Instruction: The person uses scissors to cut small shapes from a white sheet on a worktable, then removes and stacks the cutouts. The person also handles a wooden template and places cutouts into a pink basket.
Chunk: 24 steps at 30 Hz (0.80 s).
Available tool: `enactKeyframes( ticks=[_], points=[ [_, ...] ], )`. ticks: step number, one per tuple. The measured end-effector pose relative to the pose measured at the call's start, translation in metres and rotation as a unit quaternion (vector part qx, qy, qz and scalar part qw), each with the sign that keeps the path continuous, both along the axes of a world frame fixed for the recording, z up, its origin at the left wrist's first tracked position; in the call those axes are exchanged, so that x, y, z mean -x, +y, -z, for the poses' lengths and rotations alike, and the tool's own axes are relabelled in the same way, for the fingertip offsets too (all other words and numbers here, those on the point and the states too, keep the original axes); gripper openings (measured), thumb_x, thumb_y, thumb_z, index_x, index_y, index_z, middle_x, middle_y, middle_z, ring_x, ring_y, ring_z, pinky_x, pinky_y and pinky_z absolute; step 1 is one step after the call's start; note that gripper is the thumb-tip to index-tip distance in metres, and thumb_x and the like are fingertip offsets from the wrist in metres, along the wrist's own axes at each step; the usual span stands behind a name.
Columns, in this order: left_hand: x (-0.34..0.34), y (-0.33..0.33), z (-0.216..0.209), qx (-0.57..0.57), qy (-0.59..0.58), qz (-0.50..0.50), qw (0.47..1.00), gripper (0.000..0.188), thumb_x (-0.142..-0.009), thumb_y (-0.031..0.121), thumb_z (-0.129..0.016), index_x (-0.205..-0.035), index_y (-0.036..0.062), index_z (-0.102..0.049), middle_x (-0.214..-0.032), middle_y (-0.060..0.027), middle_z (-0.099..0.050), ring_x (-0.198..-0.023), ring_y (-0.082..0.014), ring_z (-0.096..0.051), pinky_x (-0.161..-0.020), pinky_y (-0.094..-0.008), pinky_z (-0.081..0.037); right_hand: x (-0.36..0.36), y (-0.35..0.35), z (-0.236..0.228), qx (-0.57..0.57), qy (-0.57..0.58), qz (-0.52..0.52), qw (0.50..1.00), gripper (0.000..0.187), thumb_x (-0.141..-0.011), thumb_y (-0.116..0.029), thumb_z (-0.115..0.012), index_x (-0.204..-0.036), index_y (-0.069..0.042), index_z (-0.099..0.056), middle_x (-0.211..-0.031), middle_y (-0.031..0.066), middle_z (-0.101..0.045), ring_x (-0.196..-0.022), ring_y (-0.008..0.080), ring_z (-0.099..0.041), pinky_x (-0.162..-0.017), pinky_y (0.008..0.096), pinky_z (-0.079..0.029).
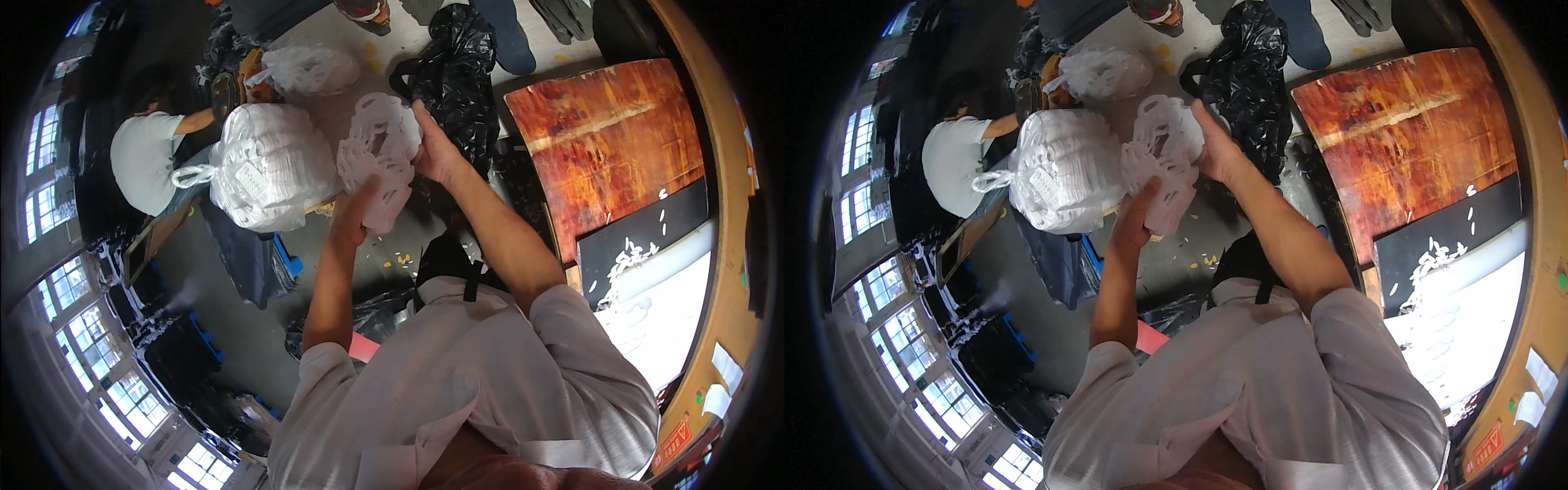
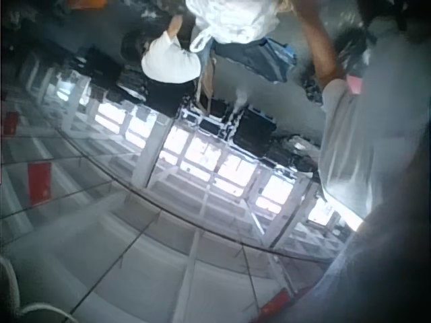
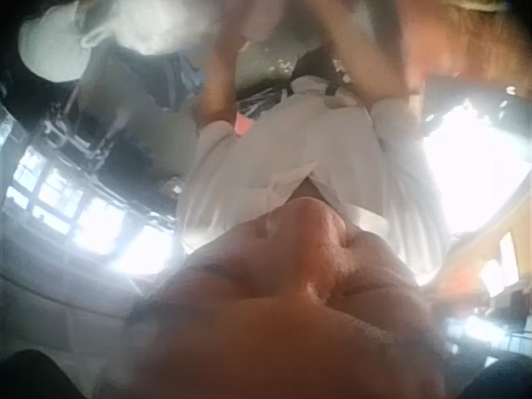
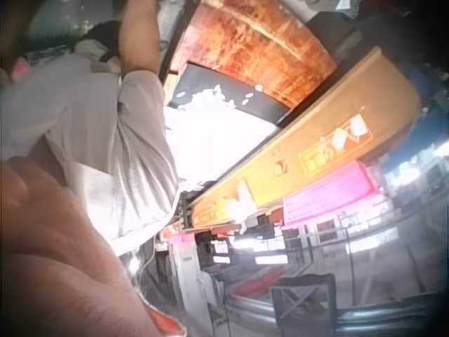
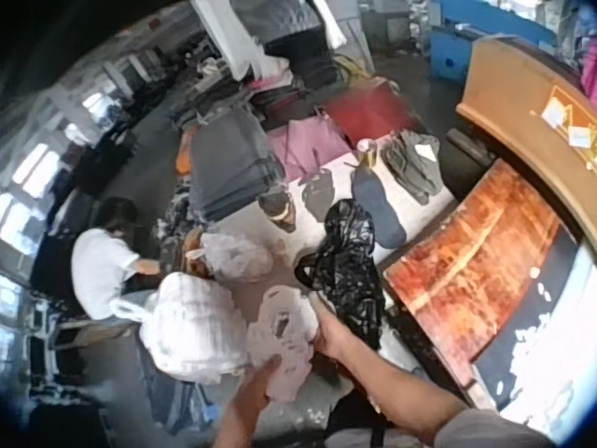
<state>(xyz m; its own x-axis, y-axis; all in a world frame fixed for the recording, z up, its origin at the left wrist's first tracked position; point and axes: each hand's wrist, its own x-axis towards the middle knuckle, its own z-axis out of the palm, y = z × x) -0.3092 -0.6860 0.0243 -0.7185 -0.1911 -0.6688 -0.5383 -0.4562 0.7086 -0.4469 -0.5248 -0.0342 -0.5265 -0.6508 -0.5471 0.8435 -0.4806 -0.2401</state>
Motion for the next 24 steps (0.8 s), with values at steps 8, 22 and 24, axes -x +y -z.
enactKeyframes(
  ticks=[8, 22, 24],
  points=[
    [0.043, -0.074, 0.133, 0.076, -0.015, 0.0, 0.997, 0.066, -0.094, 0.033, -0.079, -0.142, -0.0057, -0.056, -0.126, -0.0176, -0.068, -0.117, -0.0298, -0.067, -0.101, -0.0412, -0.054, 0.06, -0.065, 0.071, -0.253, 0.123, -0.048, 0.958, 0.086, -0.09, -0.051, -0.078, -0.156, -0.006, -0.045, -0.142, 0.0125, -0.064, -0.127, 0.0291, -0.059, -0.099, 0.0472, -0.053],
    [0.026, 0.013, 0.089, 0.637, 0.14, 0.242, 0.719, 0.053, -0.098, 0.031, -0.07, -0.125, -0.0136, -0.061, -0.112, -0.0284, -0.071, -0.096, -0.0409, -0.071, -0.083, -0.0479, -0.059, -0.209, 0.217, -0.056, -0.248, 0.178, -0.005, 0.952, 0.042, -0.102, -0.029, -0.07, -0.135, -0.003, -0.067, -0.109, 0.0091, -0.075, -0.098, 0.0129, -0.069, -0.086, 0.0307, -0.058],
    [0.024, 0.091, 0.066, 0.563, 0.186, 0.328, 0.736, 0.043, -0.102, 0.024, -0.066, -0.127, -0.0105, -0.062, -0.114, -0.0234, -0.072, -0.096, -0.034, -0.072, -0.082, -0.0424, -0.06, -0.251, 0.271, -0.084, -0.315, 0.169, 0.074, 0.931, 0.044, -0.103, -0.029, -0.068, -0.136, -0.001, -0.065, -0.108, 0.0086, -0.073, -0.094, 0.0155, -0.071, -0.084, 0.0319, -0.059]
  ],
)
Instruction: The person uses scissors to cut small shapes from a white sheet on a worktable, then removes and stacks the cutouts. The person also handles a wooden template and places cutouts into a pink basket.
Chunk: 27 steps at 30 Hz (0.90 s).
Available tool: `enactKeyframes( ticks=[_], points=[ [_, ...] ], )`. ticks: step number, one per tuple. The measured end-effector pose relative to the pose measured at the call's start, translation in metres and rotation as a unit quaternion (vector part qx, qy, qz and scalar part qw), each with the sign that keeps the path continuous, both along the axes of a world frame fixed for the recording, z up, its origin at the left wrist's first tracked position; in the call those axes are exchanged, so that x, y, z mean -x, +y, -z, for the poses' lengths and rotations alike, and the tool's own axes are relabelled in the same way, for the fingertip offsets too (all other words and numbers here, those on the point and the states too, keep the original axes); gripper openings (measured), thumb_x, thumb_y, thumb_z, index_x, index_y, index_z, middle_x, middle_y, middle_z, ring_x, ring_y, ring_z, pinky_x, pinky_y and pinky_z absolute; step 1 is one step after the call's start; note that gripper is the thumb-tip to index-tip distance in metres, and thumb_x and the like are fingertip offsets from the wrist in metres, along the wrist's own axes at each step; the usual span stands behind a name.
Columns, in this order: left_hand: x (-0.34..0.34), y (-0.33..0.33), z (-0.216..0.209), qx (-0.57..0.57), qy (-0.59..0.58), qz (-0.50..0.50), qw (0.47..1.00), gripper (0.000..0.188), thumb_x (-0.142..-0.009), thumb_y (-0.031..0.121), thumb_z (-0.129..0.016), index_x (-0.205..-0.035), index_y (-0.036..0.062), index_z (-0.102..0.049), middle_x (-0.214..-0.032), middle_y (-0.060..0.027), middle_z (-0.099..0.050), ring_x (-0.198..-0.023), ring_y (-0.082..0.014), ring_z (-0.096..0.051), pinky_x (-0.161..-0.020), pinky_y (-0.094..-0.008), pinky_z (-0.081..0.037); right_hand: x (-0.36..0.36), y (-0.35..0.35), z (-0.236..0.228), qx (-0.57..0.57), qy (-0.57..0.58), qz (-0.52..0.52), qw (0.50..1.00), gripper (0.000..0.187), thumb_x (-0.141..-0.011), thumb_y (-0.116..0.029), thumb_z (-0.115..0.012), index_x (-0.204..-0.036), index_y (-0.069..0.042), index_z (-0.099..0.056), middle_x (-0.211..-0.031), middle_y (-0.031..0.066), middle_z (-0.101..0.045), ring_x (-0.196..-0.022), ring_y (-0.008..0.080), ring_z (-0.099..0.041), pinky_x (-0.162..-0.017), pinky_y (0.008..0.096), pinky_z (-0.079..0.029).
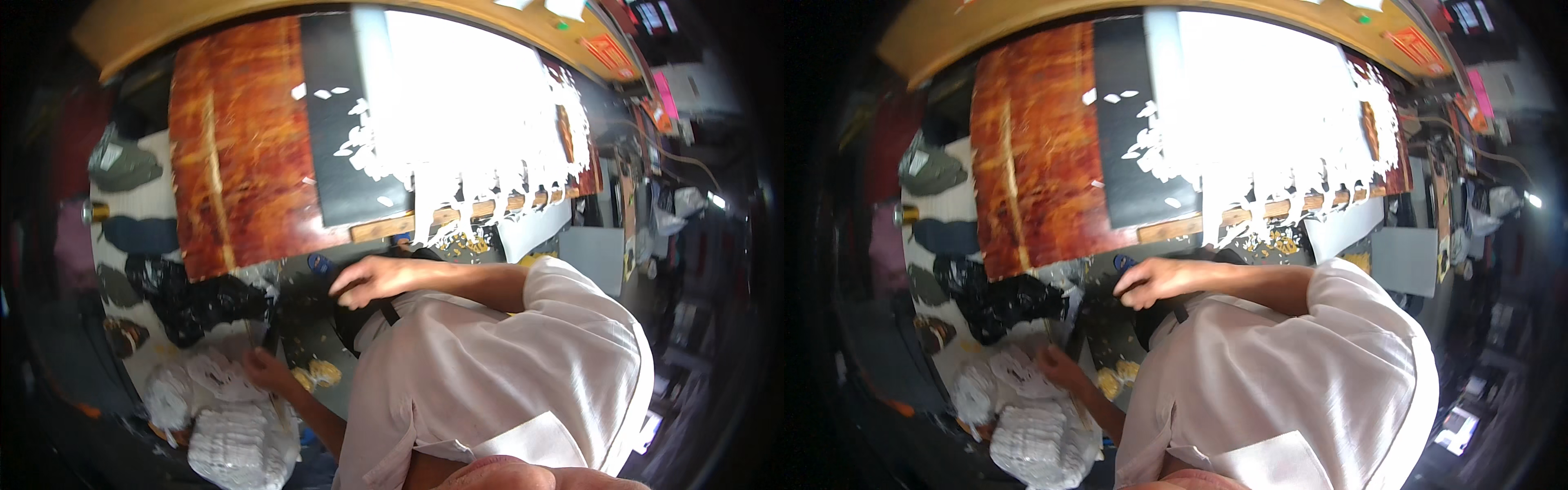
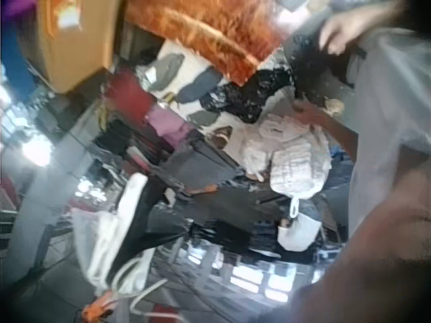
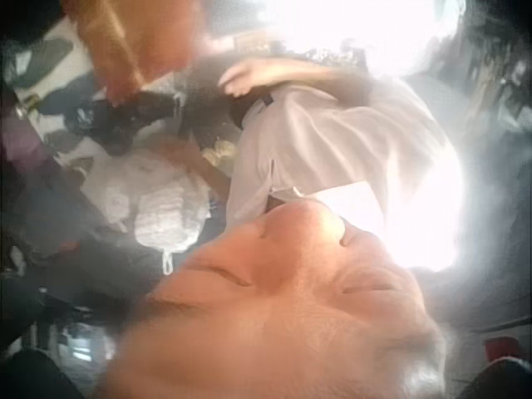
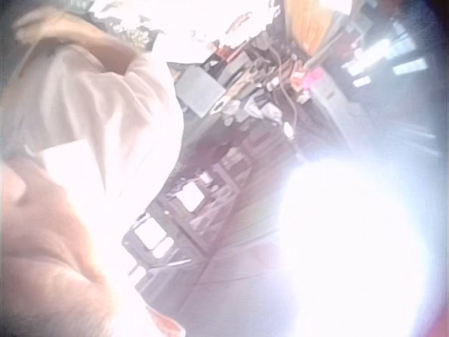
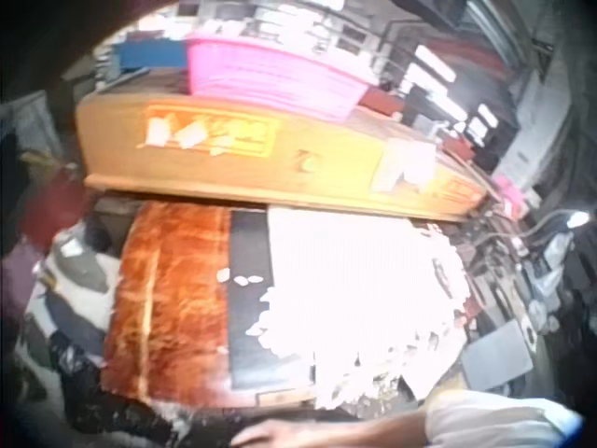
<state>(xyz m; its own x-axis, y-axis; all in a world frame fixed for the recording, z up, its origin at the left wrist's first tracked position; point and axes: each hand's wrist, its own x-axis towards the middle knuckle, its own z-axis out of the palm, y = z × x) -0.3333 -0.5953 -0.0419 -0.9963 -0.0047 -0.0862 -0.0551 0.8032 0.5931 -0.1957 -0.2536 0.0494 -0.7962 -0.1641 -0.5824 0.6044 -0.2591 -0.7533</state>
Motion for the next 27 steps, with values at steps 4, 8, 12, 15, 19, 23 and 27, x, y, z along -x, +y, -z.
enactKeyframes(
  ticks=[4, 8, 12, 15, 19, 23, 27],
  points=[
    [-0.042, 0.173, -0.047, -0.404, -0.233, 0.188, 0.864, 0.025, -0.106, 0.016, -0.062, -0.123, -0.002, -0.068, -0.108, -0.009, -0.073, -0.092, -0.0147, -0.071, -0.077, -0.0291, -0.059, -0.094, 0.08, -0.03, 0.016, 0.004, 0.265, 0.964, 0.037, -0.102, -0.019, -0.071, -0.134, 0.0, -0.066, -0.109, 0.007, -0.074, -0.096, 0.014, -0.071, -0.084, 0.0311, -0.059],
    [-0.106, 0.324, -0.086, -0.346, -0.341, 0.324, 0.811, 0.022, -0.105, 0.016, -0.065, -0.117, -0.0018, -0.07, -0.102, -0.0056, -0.073, -0.085, -0.0124, -0.071, -0.074, -0.0264, -0.056, -0.2, 0.165, -0.032, -0.106, -0.006, 0.368, 0.924, 0.03, -0.101, -0.016, -0.072, -0.127, -0.002, -0.071, -0.103, 0.0053, -0.075, -0.094, 0.0139, -0.071, -0.085, 0.0295, -0.058],
    [-0.19, 0.442, -0.099, -0.327, -0.359, 0.461, 0.743, 0.022, -0.106, 0.014, -0.061, -0.119, -0.0023, -0.069, -0.104, -0.0093, -0.075, -0.085, -0.0121, -0.07, -0.075, -0.025, -0.056, -0.293, 0.308, -0.024, -0.272, -0.022, 0.375, 0.886, 0.034, -0.101, -0.029, -0.07, -0.124, -0.004, -0.073, -0.103, 0.0073, -0.076, -0.093, 0.0153, -0.07, -0.085, 0.0321, -0.057],
    [-0.258, 0.51, -0.1, -0.304, -0.432, 0.4, 0.749, 0.024, -0.107, 0.016, -0.06, -0.118, -0.0027, -0.07, -0.105, -0.0098, -0.075, -0.087, -0.0141, -0.072, -0.077, -0.0259, -0.058, -0.302, 0.44, -0.01, -0.424, -0.056, 0.386, 0.817, 0.041, -0.101, -0.037, -0.067, -0.126, -0.006, -0.072, -0.104, 0.0107, -0.076, -0.095, 0.0196, -0.071, -0.086, 0.0361, -0.057],
    [-0.327, 0.559, -0.101, -0.282, -0.482, 0.339, 0.757, 0.027, -0.107, 0.022, -0.063, -0.119, -0.0014, -0.07, -0.106, -0.0084, -0.075, -0.083, -0.0122, -0.07, -0.074, -0.0262, -0.058, -0.263, 0.547, 0.016, -0.669, -0.061, 0.289, 0.681, 0.05, -0.095, -0.039, -0.072, -0.131, -0.004, -0.069, -0.126, 0.0203, -0.067, -0.109, 0.0299, -0.07, -0.096, 0.0416, -0.055],
    [-0.349, 0.582, -0.106, -0.238, -0.491, 0.262, 0.796, 0.028, -0.106, 0.025, -0.063, -0.115, -0.0002, -0.071, -0.103, -0.0082, -0.074, -0.084, -0.0145, -0.071, -0.073, -0.0274, -0.059, -0.24, 0.575, 0.026, -0.669, -0.153, 0.197, 0.7, 0.059, -0.088, -0.041, -0.078, -0.132, -0.002, -0.067, -0.125, 0.0204, -0.067, -0.106, 0.0346, -0.071, -0.099, 0.041, -0.054],
    [-0.363, 0.603, -0.107, -0.164, -0.485, 0.236, 0.826, 0.031, -0.103, 0.028, -0.064, -0.114, -0.0002, -0.07, -0.102, -0.006, -0.071, -0.086, -0.0152, -0.073, -0.073, -0.0281, -0.06, -0.242, 0.58, 0.019, -0.593, -0.104, 0.225, 0.766, 0.057, -0.086, -0.039, -0.082, -0.123, 0.0, -0.065, -0.107, 0.0168, -0.071, -0.097, 0.0325, -0.071, -0.09, 0.0397, -0.055]
  ],
)
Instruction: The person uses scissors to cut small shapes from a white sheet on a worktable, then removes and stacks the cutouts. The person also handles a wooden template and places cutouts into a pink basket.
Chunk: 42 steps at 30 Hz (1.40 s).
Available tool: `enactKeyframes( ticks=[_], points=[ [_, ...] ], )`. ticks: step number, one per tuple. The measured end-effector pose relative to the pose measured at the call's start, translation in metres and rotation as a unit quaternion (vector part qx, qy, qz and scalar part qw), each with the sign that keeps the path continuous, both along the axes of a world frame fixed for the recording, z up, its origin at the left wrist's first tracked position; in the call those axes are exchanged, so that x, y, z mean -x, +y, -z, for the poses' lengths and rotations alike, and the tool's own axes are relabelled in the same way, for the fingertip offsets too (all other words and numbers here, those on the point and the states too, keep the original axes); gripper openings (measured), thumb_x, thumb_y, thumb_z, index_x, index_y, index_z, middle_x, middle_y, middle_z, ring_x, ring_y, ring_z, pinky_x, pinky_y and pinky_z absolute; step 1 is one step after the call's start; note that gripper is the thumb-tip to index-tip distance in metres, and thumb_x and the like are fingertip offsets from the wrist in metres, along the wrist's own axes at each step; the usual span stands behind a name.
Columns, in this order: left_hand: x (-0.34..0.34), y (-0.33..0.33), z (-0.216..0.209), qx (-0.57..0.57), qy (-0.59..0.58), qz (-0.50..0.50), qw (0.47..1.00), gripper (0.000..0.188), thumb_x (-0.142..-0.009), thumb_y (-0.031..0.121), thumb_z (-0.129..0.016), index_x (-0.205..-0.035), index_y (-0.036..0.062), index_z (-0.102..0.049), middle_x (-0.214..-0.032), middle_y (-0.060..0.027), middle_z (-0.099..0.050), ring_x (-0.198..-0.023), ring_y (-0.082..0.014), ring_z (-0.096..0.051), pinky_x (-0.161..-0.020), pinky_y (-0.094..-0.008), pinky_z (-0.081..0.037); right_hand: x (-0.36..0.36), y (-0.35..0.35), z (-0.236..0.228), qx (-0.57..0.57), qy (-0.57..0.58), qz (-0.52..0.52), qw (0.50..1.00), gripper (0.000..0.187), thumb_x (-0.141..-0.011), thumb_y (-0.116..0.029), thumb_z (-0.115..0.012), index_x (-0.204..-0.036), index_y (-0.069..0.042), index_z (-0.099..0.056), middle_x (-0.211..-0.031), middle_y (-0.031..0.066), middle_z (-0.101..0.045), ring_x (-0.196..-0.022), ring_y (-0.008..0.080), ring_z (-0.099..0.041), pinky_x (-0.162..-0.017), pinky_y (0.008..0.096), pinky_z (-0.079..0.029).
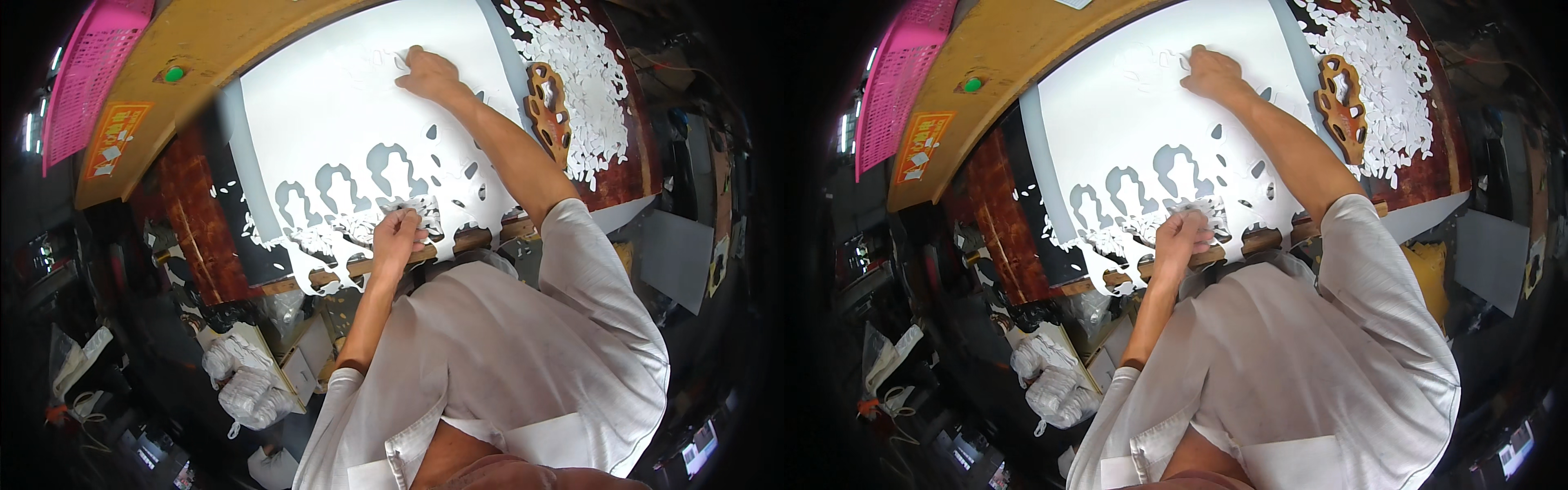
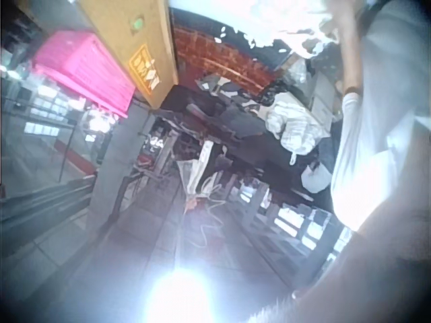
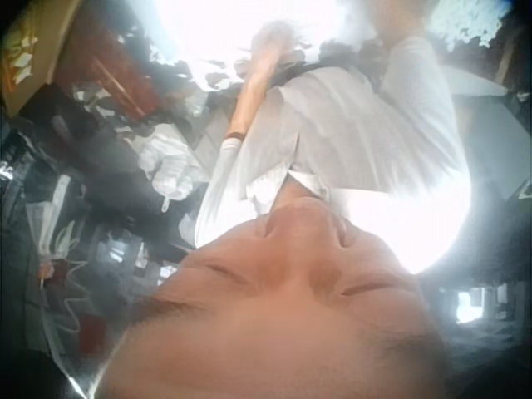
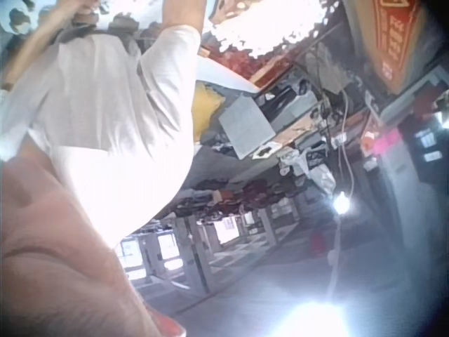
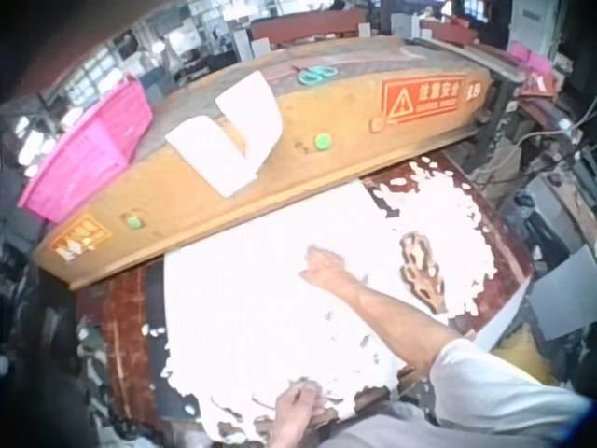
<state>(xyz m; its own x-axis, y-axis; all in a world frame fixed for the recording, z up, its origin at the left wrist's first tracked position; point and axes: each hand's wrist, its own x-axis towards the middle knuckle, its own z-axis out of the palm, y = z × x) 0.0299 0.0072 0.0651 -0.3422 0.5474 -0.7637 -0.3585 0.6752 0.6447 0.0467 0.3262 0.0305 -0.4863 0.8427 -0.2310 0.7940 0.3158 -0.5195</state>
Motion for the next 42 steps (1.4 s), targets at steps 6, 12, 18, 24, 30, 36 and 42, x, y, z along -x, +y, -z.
enactKeyframes(
  ticks=[6, 12, 18, 24, 30, 36, 42],
  points=[
    [-0.014, 0.012, 0.004, 0.041, -0.016, 0.023, 0.999, 0.039, -0.1, 0.029, -0.064, -0.122, -0.0035, -0.066, -0.108, -0.0097, -0.07, -0.093, -0.0174, -0.073, -0.07, -0.0277, -0.059, -0.056, -0.045, -0.032, 0.25, 0.313, 0.117, 0.909, 0.043, -0.091, -0.022, -0.081, -0.119, 0.003, -0.06, -0.088, 0.0096, -0.067, -0.069, 0.0142, -0.062, -0.066, 0.0271, -0.051],
    [-0.015, 0.01, 0.027, -0.017, -0.044, 0.065, 0.997, 0.05, -0.1, 0.035, -0.066, -0.13, -0.004, -0.062, -0.114, -0.0076, -0.067, -0.1, -0.0152, -0.066, -0.07, -0.0268, -0.057, -0.172, -0.162, -0.041, 0.336, 0.328, 0.285, 0.836, 0.037, -0.097, -0.018, -0.077, -0.124, 0.003, -0.063, -0.091, 0.0034, -0.069, -0.068, 0.0089, -0.061, -0.06, 0.0252, -0.051],
    [-0.013, 0.028, 0.064, -0.026, -0.312, -0.034, 0.949, 0.044, -0.101, 0.042, -0.068, -0.129, 0.0089, -0.063, -0.109, -0.0018, -0.066, -0.098, -0.0115, -0.058, -0.072, -0.0282, -0.049, -0.2, -0.217, -0.012, 0.243, 0.1, 0.195, 0.945, 0.029, -0.096, -0.024, -0.075, -0.111, 0.0, -0.071, -0.079, 0.0052, -0.069, -0.068, 0.0114, -0.061, -0.062, 0.0303, -0.051],
    [-0.024, 0.048, 0.062, 0.003, -0.345, -0.051, 0.937, 0.053, -0.1, 0.032, -0.073, -0.14, 0.0051, -0.05, -0.135, -0.0096, -0.055, -0.113, -0.0246, -0.057, -0.082, -0.0388, -0.057, -0.213, -0.196, -0.026, 0.116, 0.072, 0.113, 0.984, 0.041, -0.096, -0.038, -0.072, -0.118, -0.003, -0.074, -0.095, 0.0162, -0.075, -0.086, 0.034, -0.071, -0.08, 0.0427, -0.055],
    [-0.018, 0.034, 0.043, -0.046, -0.249, -0.018, 0.967, 0.044, -0.101, 0.031, -0.071, -0.131, 0.0031, -0.057, -0.121, -0.0083, -0.064, -0.102, -0.0221, -0.064, -0.071, -0.035, -0.062, -0.247, -0.156, -0.016, 0.078, 0.026, 0.199, 0.977, 0.038, -0.097, -0.03, -0.07, -0.124, -0.002, -0.072, -0.103, 0.0193, -0.075, -0.093, 0.0339, -0.072, -0.086, 0.0405, -0.057],
    [-0.014, 0.037, 0.006, 0.054, 0.107, 0.182, 0.976, 0.042, -0.095, 0.037, -0.076, -0.103, -0.0031, -0.069, -0.112, -0.0176, -0.072, -0.087, -0.03, -0.073, -0.067, -0.0403, -0.062, -0.27, -0.147, 0.014, 0.422, 0.388, 0.29, 0.767, 0.027, -0.1, -0.014, -0.07, -0.123, 0.002, -0.071, -0.108, 0.007, -0.075, -0.097, 0.0153, -0.073, -0.086, 0.0311, -0.059],
    [-0.066, 0.066, -0.043, -0.26, 0.524, 0.328, 0.742, 0.057, -0.083, 0.037, -0.085, -0.12, -0.004, -0.069, -0.116, -0.0212, -0.068, -0.089, -0.0401, -0.068, -0.085, -0.0486, -0.057, -0.287, -0.129, 0.018, 0.536, 0.493, 0.241, 0.642, 0.029, -0.105, -0.01, -0.063, -0.132, 0.0, -0.067, -0.119, 0.0092, -0.074, -0.103, 0.0181, -0.073, -0.093, 0.034, -0.06]
  ],
)
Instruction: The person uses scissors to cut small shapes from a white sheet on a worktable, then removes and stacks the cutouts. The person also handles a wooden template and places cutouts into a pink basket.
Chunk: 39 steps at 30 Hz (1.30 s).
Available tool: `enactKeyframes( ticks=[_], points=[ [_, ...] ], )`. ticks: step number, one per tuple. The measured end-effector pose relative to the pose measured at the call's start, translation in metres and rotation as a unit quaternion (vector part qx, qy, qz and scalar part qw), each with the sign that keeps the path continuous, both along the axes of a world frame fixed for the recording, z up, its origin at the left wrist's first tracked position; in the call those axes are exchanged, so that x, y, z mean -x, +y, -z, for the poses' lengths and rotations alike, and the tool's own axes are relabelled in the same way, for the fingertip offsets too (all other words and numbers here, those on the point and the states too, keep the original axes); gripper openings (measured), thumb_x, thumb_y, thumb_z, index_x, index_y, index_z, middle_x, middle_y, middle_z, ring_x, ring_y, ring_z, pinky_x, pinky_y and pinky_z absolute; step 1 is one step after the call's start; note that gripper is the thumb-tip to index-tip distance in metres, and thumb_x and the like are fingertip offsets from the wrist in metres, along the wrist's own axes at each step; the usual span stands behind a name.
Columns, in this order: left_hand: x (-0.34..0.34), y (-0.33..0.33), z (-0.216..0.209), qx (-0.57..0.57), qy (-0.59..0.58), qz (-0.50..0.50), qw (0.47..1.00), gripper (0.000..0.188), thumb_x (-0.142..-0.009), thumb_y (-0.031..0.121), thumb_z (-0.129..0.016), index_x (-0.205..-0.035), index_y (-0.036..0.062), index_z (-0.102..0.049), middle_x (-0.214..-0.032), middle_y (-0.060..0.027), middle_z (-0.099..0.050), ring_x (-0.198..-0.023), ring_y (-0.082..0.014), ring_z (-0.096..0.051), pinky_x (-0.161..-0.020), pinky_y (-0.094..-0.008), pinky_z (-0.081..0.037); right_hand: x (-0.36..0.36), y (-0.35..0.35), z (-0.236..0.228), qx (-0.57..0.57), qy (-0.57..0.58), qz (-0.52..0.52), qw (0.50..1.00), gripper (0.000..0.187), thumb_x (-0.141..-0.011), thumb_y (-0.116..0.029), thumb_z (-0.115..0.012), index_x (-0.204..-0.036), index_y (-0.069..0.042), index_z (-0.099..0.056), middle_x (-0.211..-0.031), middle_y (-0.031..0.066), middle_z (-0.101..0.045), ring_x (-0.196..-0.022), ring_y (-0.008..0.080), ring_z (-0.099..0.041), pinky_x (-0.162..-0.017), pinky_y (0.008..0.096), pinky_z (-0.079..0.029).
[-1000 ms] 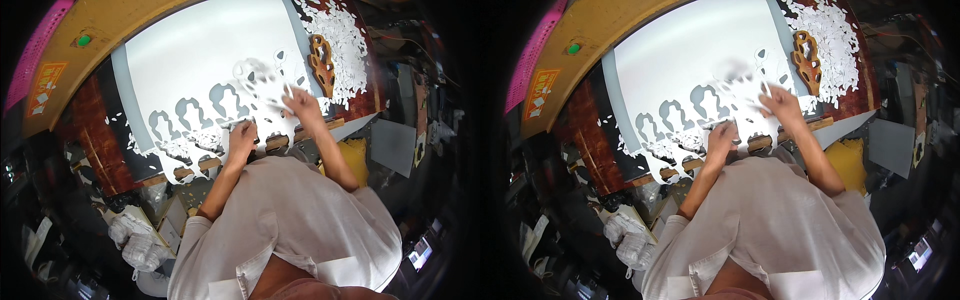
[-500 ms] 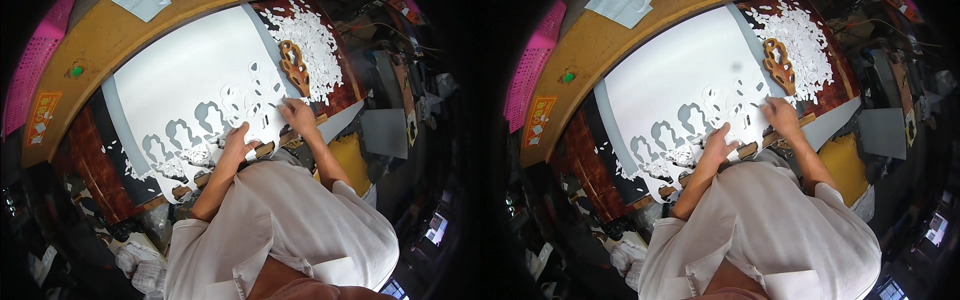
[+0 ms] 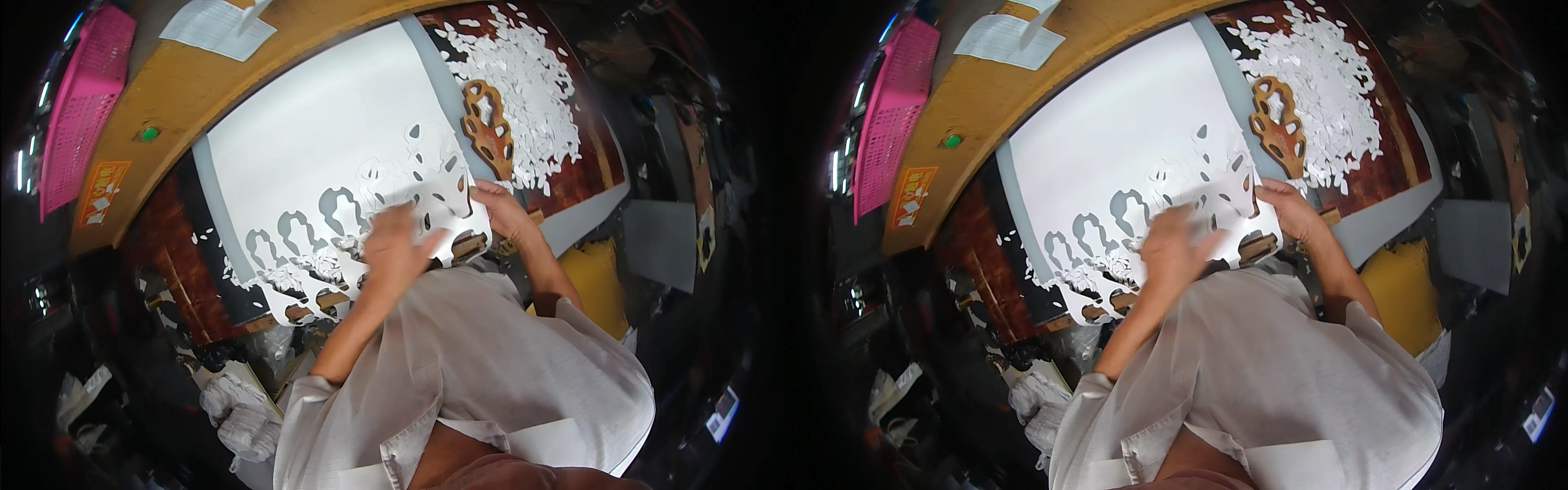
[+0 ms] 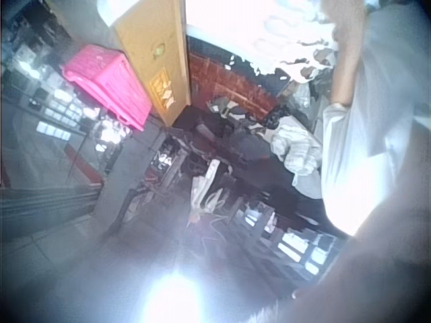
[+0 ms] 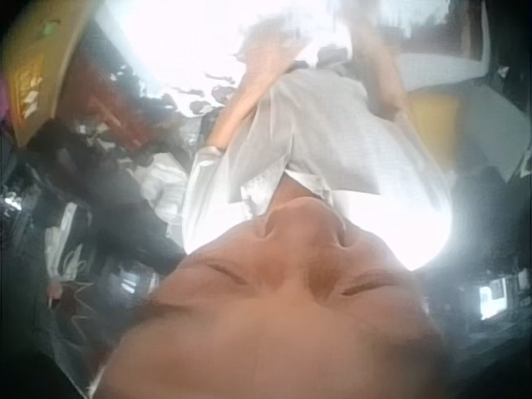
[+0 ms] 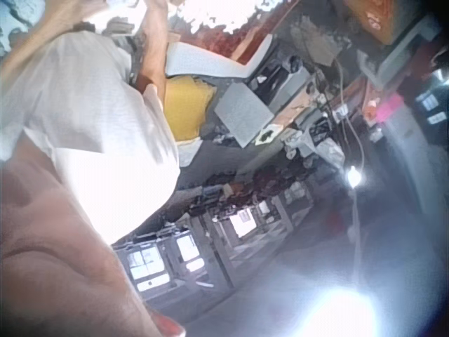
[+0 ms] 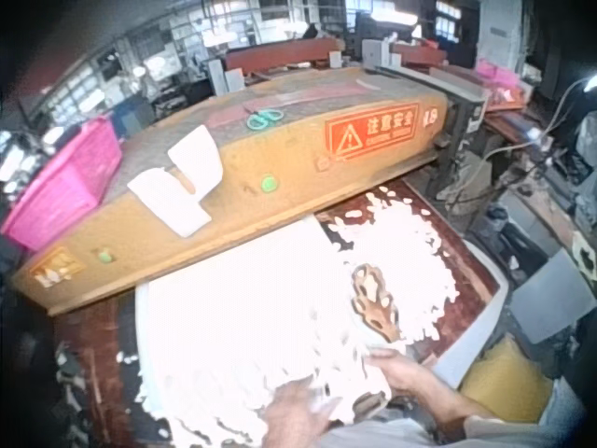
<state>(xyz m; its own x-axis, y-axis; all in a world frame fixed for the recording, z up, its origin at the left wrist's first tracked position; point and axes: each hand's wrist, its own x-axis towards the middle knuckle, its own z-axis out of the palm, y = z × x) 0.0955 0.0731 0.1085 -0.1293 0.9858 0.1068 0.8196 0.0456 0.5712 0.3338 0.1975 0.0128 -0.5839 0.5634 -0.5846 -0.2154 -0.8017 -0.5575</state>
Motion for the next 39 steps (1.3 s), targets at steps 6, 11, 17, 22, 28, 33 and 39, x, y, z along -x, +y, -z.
enactKeyframes(
  ticks=[6, 11, 17, 22, 28, 33, 39],
  points=[
    [-0.04, 0.076, 0.082, 0.123, -0.084, 0.157, 0.976, 0.038, -0.095, 0.027, -0.069, -0.121, -0.0013, -0.067, -0.117, -0.022, -0.066, -0.096, -0.0404, -0.068, -0.092, -0.0475, -0.055, 0.009, -0.001, 0.016, -0.017, -0.049, 0.014, 0.999, 0.023, -0.106, -0.02, -0.064, -0.114, 0.0, -0.072, -0.088, 0.0037, -0.07, -0.073, 0.0134, -0.065, -0.069, 0.0289, -0.055],
    [0.154, 0.13, 0.069, 0.023, -0.127, -0.341, 0.931, 0.048, -0.11, 0.035, -0.046, -0.096, -0.0026, -0.072, -0.07, -0.0194, -0.069, -0.062, -0.0364, -0.062, -0.066, -0.0474, -0.052, 0.009, -0.01, 0.027, -0.058, -0.171, 0.022, 0.983, 0.023, -0.106, -0.02, -0.061, -0.106, 0.001, -0.072, -0.074, 0.001, -0.06, -0.063, 0.011, -0.054, -0.061, 0.0266, -0.043],
    [0.231, 0.1, -0.015, -0.001, -0.148, -0.222, 0.964, 0.051, -0.109, 0.043, -0.053, -0.083, 0.0012, -0.067, -0.062, -0.0045, -0.058, -0.055, -0.0133, -0.053, -0.056, -0.0317, -0.045, -0.001, -0.001, 0.017, -0.169, -0.271, -0.057, 0.946, 0.027, -0.104, -0.024, -0.063, -0.095, -0.001, -0.072, -0.073, 0.0017, -0.063, -0.063, 0.0095, -0.055, -0.06, 0.0264, -0.042],
    [0.24, 0.092, -0.091, -0.126, -0.124, -0.262, 0.949, 0.053, -0.109, 0.043, -0.054, -0.081, -0.0002, -0.065, -0.064, -0.003, -0.058, -0.061, -0.0111, -0.052, -0.058, -0.0303, -0.043, 0.002, 0.012, -0.044, -0.57, -0.506, -0.161, 0.628, 0.033, -0.097, -0.029, -0.071, -0.108, 0.002, -0.071, -0.087, 0.0097, -0.072, -0.075, 0.0172, -0.065, -0.071, 0.0317, -0.052],
    [0.204, 0.077, -0.122, -0.083, -0.234, -0.184, 0.951, 0.047, -0.109, 0.043, -0.057, -0.092, 0.0011, -0.069, -0.067, -0.0003, -0.059, -0.062, -0.008, -0.053, -0.057, -0.0265, -0.043, 0.09, 0.034, -0.113, -0.491, -0.23, -0.071, 0.837, 0.038, -0.1, -0.022, -0.07, -0.129, 0.002, -0.068, -0.106, 0.012, -0.074, -0.09, 0.0174, -0.071, -0.079, 0.0314, -0.057],
    [0.161, 0.064, -0.108, -0.027, -0.134, -0.133, 0.982, 0.036, -0.107, 0.033, -0.061, -0.105, -0.0001, -0.076, -0.088, -0.0096, -0.071, -0.075, -0.0226, -0.067, -0.071, -0.0347, -0.054, 0.147, 0.032, -0.125, -0.179, 0.029, -0.127, 0.975, 0.062, -0.11, -0.044, -0.052, -0.149, 0.005, -0.049, -0.126, 0.0208, -0.07, -0.109, 0.0275, -0.072, -0.094, 0.0403, -0.06],
    [0.075, 0.033, -0.08, -0.102, 0.021, 0.016, 0.994, 0.023, -0.086, 0.012, -0.08, -0.107, 0.0043, -0.077, -0.104, -0.0123, -0.07, -0.092, -0.0326, -0.07, -0.082, -0.0393, -0.058, 0.178, 0.037, -0.11, -0.06, 0.123, -0.128, 0.982, 0.057, -0.107, -0.038, -0.059, -0.144, 0.004, -0.049, -0.122, 0.0204, -0.07, -0.111, 0.0277, -0.072, -0.093, 0.0429, -0.062]
  ],
)
